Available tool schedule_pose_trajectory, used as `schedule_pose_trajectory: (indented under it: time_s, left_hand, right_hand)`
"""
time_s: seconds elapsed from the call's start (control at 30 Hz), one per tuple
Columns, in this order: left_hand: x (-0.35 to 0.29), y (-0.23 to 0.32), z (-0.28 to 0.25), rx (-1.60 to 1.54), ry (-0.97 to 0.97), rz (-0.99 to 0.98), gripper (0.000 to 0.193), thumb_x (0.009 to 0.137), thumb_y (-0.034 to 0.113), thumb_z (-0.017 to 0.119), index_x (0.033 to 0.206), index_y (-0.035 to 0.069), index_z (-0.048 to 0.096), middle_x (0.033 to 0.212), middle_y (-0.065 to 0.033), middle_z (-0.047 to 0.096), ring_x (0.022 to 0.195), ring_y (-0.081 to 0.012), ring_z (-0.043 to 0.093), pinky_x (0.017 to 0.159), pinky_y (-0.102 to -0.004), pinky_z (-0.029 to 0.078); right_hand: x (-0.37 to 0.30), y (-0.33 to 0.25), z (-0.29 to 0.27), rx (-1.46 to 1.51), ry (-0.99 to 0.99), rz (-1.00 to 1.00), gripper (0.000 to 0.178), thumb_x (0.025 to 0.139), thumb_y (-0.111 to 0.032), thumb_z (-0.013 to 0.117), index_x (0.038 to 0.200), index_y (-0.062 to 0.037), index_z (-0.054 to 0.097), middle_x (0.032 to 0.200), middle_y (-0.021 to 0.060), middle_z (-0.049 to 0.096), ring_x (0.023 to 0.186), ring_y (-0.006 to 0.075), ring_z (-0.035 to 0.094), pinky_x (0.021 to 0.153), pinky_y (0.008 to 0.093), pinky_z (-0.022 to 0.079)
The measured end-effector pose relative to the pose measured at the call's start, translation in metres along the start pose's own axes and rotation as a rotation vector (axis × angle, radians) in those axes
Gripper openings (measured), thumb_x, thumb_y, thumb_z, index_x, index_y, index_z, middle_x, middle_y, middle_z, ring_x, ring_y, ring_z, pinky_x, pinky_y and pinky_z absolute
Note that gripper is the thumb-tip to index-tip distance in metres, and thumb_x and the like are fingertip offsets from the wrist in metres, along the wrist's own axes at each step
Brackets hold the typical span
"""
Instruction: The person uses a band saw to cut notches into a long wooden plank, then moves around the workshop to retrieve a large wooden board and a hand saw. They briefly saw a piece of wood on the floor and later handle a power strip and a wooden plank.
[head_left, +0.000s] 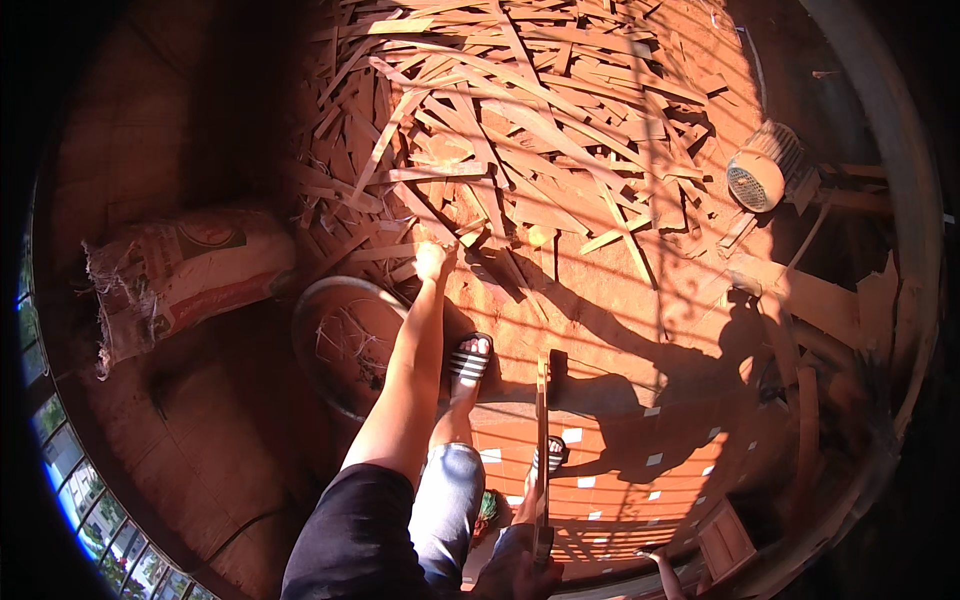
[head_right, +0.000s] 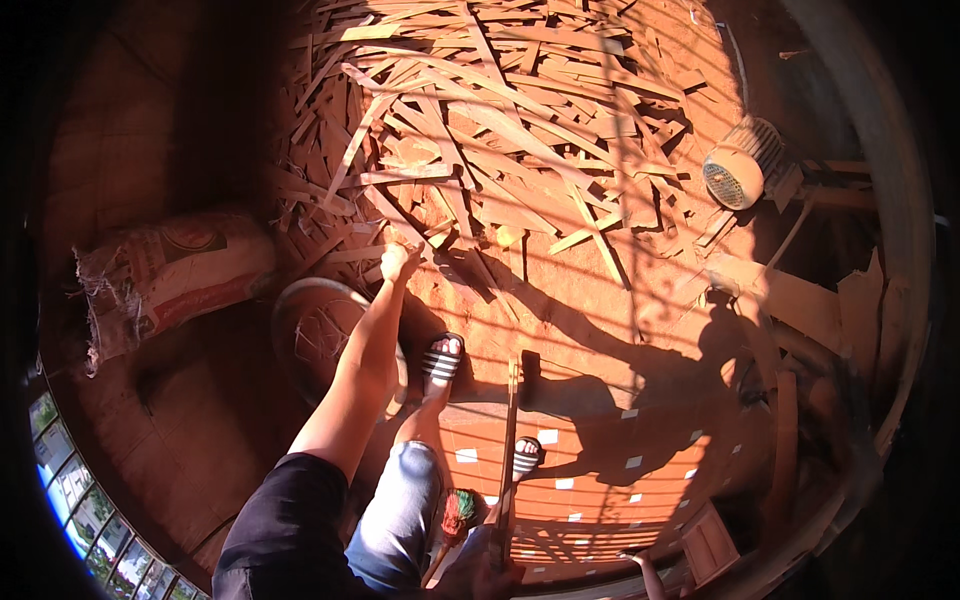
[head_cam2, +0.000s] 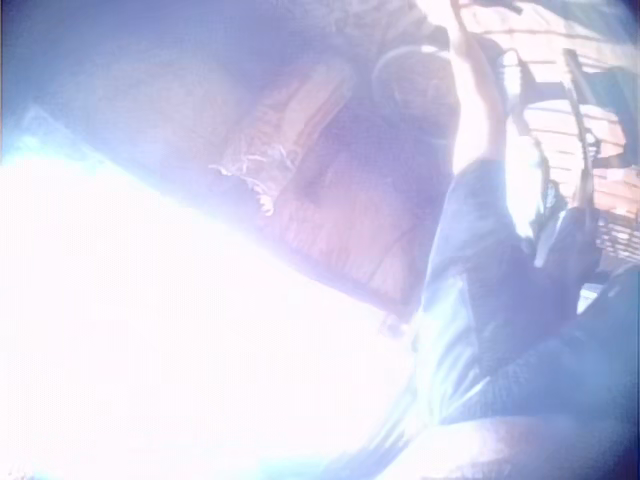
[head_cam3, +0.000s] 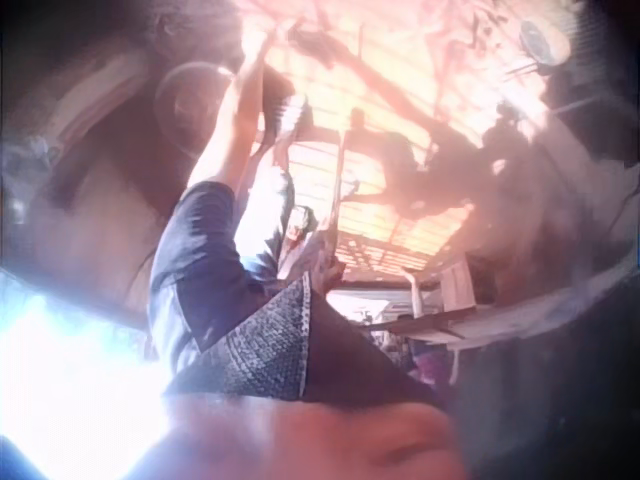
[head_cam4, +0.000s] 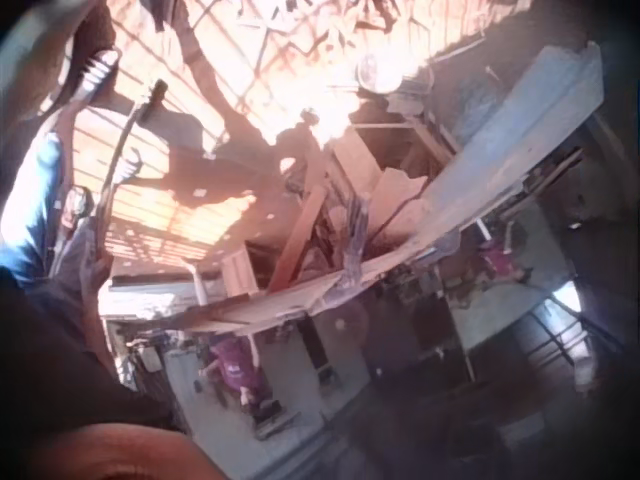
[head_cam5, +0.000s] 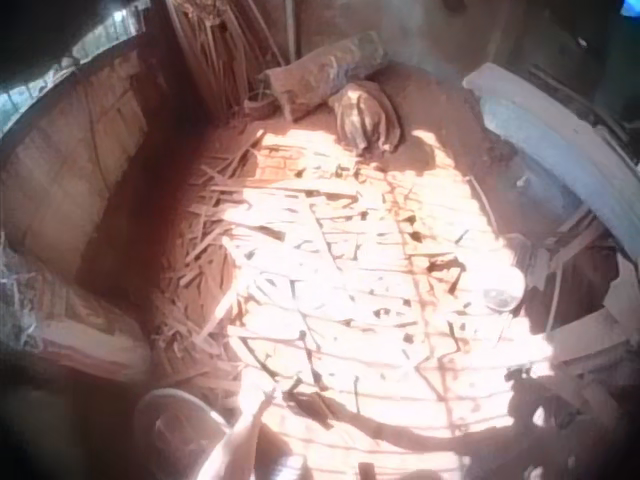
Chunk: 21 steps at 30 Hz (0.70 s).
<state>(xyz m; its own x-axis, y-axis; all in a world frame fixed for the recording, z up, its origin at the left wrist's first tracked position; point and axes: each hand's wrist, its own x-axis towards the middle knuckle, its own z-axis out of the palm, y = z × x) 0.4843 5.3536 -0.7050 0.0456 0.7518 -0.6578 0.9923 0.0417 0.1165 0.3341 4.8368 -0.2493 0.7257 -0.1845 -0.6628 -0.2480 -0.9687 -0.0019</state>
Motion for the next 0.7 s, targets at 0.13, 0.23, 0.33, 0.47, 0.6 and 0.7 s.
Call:
schedule_pose_trajectory:
  time_s: [0.13, 0.23, 0.33, 0.47, 0.6, 0.7]
  left_hand:
    - [0.051, -0.014, 0.054, -0.063, 0.034, -0.044, 0.049, 0.080, 0.045, 0.071, 0.096, -0.001, 0.063, 0.087, -0.0127, 0.068, 0.078, -0.0244, 0.065, 0.070, -0.0364, 0.052]
    - [0.079, -0.045, 0.071, -0.153, 0.114, -0.043, 0.037, 0.080, 0.036, 0.071, 0.089, 0.001, 0.064, 0.080, -0.0090, 0.065, 0.071, -0.0190, 0.061, 0.064, -0.0330, 0.049]
    - [0.094, -0.077, 0.053, -0.383, 0.217, 0.119, 0.025, 0.080, 0.028, 0.071, 0.083, 0.003, 0.065, 0.073, -0.0053, 0.063, 0.064, -0.0137, 0.057, 0.059, -0.0297, 0.046]
    - [-0.011, -0.012, -0.008, -1.232, -0.417, 0.019, 0.005, 0.087, 0.010, 0.061, 0.092, 0.010, 0.064, 0.082, -0.0006, 0.065, 0.070, -0.0147, 0.059, 0.064, -0.0309, 0.050]
    - [-0.083, -0.048, -0.075, -1.082, -0.658, 0.120, 0.010, 0.096, 0.021, 0.056, 0.100, 0.012, 0.061, 0.086, 0.0000, 0.058, 0.074, -0.0143, 0.057, 0.067, -0.0307, 0.052]
    - [-0.103, -0.108, -0.093, -0.848, -0.568, 0.702, 0.044, 0.100, 0.048, 0.058, 0.098, 0.005, 0.059, 0.086, -0.0034, 0.059, 0.077, -0.0120, 0.057, 0.066, -0.0269, 0.048]
  right_hand:
    - [0.011, -0.017, 0.017, 0.015, -0.004, 0.051, 0.045, 0.087, -0.043, 0.074, 0.090, 0.0010, 0.062, 0.080, 0.0204, 0.064, 0.078, 0.0403, 0.065, 0.071, 0.0479, 0.051]
    - [0.018, -0.026, 0.019, 0.029, -0.015, 0.056, 0.052, 0.088, -0.049, 0.073, 0.090, 0.0014, 0.060, 0.078, 0.0207, 0.064, 0.075, 0.0403, 0.065, 0.068, 0.0480, 0.051]
    - [0.005, -0.032, 0.009, 0.042, -0.068, 0.041, 0.050, 0.086, -0.047, 0.072, 0.090, 0.0016, 0.060, 0.079, 0.0212, 0.065, 0.076, 0.0396, 0.065, 0.070, 0.0474, 0.051]
    - [-0.003, -0.022, 0.018, 0.014, 0.014, -0.006, 0.032, 0.072, -0.021, 0.078, 0.091, 0.0011, 0.066, 0.083, 0.0220, 0.060, 0.084, 0.0400, 0.061, 0.077, 0.0474, 0.050]
    - [-0.024, -0.015, -0.020, 0.079, -0.031, -0.010, 0.029, 0.067, -0.005, 0.076, 0.094, 0.0007, 0.067, 0.089, 0.0218, 0.062, 0.089, 0.0378, 0.061, 0.082, 0.0466, 0.052]
    - [-0.034, 0.035, -0.022, 0.124, 0.125, -0.066, 0.024, 0.072, -0.014, 0.074, 0.094, -0.0055, 0.071, 0.085, 0.0174, 0.069, 0.089, 0.0376, 0.066, 0.083, 0.0460, 0.054]
